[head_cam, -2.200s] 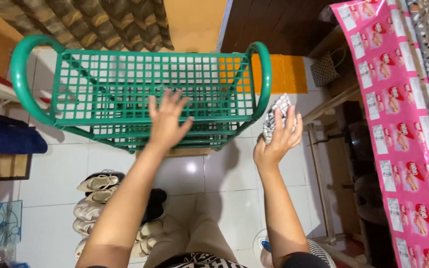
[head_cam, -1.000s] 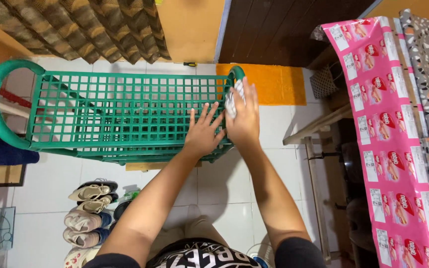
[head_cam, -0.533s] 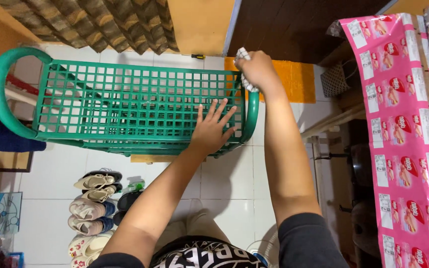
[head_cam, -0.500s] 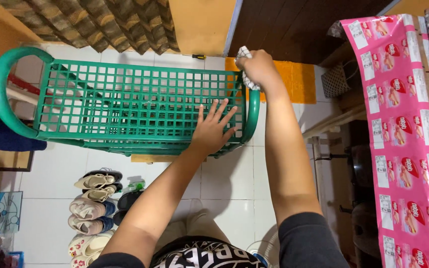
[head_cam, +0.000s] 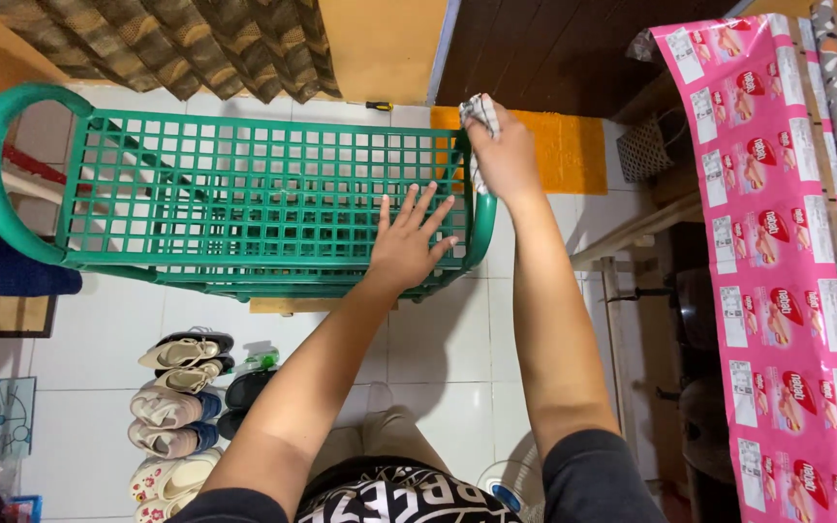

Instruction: Cleaning a green plastic multi-tier shelf using a cloth.

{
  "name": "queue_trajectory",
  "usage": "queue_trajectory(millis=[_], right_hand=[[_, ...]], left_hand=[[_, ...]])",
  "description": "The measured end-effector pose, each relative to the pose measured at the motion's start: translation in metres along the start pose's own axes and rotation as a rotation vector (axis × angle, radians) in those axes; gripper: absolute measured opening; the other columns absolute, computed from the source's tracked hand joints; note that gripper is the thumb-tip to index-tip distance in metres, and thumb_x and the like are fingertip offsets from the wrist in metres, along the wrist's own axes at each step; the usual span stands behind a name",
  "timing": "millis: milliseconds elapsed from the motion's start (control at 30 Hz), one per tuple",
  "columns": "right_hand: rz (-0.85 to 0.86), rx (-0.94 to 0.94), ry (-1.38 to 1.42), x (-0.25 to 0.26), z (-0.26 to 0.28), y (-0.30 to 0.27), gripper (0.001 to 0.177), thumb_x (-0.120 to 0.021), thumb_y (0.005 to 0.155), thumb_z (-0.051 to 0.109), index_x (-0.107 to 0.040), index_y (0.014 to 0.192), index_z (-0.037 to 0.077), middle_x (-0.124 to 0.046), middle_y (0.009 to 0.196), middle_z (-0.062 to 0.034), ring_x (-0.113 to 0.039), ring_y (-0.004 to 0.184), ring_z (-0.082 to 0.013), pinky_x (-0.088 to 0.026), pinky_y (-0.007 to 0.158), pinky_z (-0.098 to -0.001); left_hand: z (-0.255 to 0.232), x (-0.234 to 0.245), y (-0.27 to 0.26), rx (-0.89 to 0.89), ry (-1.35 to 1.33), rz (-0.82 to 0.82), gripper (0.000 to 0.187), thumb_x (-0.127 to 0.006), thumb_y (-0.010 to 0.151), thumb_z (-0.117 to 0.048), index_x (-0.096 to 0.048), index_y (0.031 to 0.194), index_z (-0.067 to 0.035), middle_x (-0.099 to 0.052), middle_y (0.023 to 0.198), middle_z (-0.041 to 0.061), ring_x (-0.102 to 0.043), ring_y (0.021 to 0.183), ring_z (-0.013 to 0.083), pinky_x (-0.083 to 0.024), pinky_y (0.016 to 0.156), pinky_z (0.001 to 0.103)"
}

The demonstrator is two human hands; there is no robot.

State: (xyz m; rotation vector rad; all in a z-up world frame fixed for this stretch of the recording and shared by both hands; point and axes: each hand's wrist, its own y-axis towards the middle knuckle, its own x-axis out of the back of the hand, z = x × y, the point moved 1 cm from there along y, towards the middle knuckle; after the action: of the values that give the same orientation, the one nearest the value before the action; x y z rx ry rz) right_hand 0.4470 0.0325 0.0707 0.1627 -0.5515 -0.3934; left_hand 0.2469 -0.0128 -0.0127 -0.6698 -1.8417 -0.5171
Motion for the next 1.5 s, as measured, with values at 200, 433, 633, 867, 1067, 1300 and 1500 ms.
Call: queue_trajectory(millis=[200, 433, 633, 867, 1067, 1300, 1500], right_hand=[[-0.115, 0.101, -0.088, -0.001, 0.028, -0.064, 0.035, -0.066, 0.094, 0.010, -0.068, 0.128, 0.003, -0.051, 0.155, -0.0201, -0.055, 0.139, -0.0370, -0.046, 0.113, -0.0378], [-0.216, 0.283, -0.159, -0.011, 0.043, -0.135, 0.052, -0.072, 0.090, -0.003, -0.058, 0.140, 0.000, -0.037, 0.164, -0.0237, -0.040, 0.152, -0.0437, -0.038, 0.124, -0.0462], [-0.269, 0.342, -0.264, -0.022, 0.033, -0.170, 0.057, -0.073, 0.089, -0.006, -0.057, 0.143, 0.001, -0.036, 0.162, -0.0315, -0.036, 0.152, -0.0526, -0.035, 0.126, -0.0534], [-0.233, 0.268, -0.285, -0.011, 0.049, -0.133, 0.059, -0.073, 0.083, -0.002, -0.060, 0.141, 0.002, -0.038, 0.162, -0.0260, -0.036, 0.152, -0.0482, -0.036, 0.124, -0.0505], [-0.151, 0.096, -0.267, -0.002, 0.053, -0.067, 0.046, -0.073, 0.086, 0.007, -0.067, 0.132, 0.002, -0.045, 0.158, -0.0203, -0.047, 0.143, -0.0415, -0.043, 0.115, -0.0425], [0.008, -0.066, -0.231, 0.000, 0.017, 0.020, 0.032, -0.070, 0.088, 0.022, -0.075, 0.109, -0.002, -0.071, 0.110, -0.0250, -0.072, 0.097, -0.0382, -0.054, 0.090, -0.0415], [-0.009, -0.398, 0.252, -0.001, -0.043, 0.051, 0.029, -0.068, 0.089, 0.024, -0.076, 0.099, -0.003, -0.075, 0.080, -0.0115, -0.069, 0.064, -0.0192, -0.053, 0.060, -0.0354]], left_hand=[[0.000, 0.003, -0.002, 0.012, 0.025, 0.058, 0.066, -0.034, 0.104, -0.061, -0.021, 0.163, -0.035, -0.009, 0.172, 0.001, -0.005, 0.158, 0.0264, 0.002, 0.123, 0.060], [0.000, 0.001, -0.002, -0.011, 0.036, 0.032, 0.067, -0.041, 0.104, -0.056, -0.022, 0.163, -0.033, -0.010, 0.173, 0.003, -0.006, 0.158, 0.0274, 0.000, 0.123, 0.061], [0.003, -0.003, -0.003, -0.032, 0.041, 0.004, 0.068, -0.047, 0.102, -0.051, -0.023, 0.163, -0.033, -0.012, 0.172, 0.004, -0.009, 0.158, 0.0289, -0.001, 0.123, 0.062], [-0.001, 0.008, -0.002, -0.028, 0.052, 0.013, 0.069, -0.048, 0.101, -0.053, -0.024, 0.162, -0.032, -0.013, 0.172, 0.005, -0.010, 0.158, 0.0294, -0.002, 0.123, 0.063], [0.002, 0.006, -0.001, -0.040, 0.038, 0.031, 0.068, -0.042, 0.103, -0.057, -0.025, 0.162, -0.029, -0.013, 0.171, 0.008, -0.007, 0.157, 0.0316, -0.002, 0.121, 0.064], [-0.001, 0.010, -0.003, -0.037, 0.028, 0.006, 0.067, -0.044, 0.102, -0.058, -0.028, 0.161, -0.029, -0.016, 0.170, 0.008, -0.011, 0.157, 0.0325, -0.005, 0.121, 0.065], [-0.002, 0.012, -0.005, -0.046, 0.025, -0.055, 0.068, -0.047, 0.102, -0.057, -0.030, 0.160, -0.027, -0.020, 0.169, 0.010, -0.016, 0.156, 0.0339, -0.009, 0.121, 0.066]])
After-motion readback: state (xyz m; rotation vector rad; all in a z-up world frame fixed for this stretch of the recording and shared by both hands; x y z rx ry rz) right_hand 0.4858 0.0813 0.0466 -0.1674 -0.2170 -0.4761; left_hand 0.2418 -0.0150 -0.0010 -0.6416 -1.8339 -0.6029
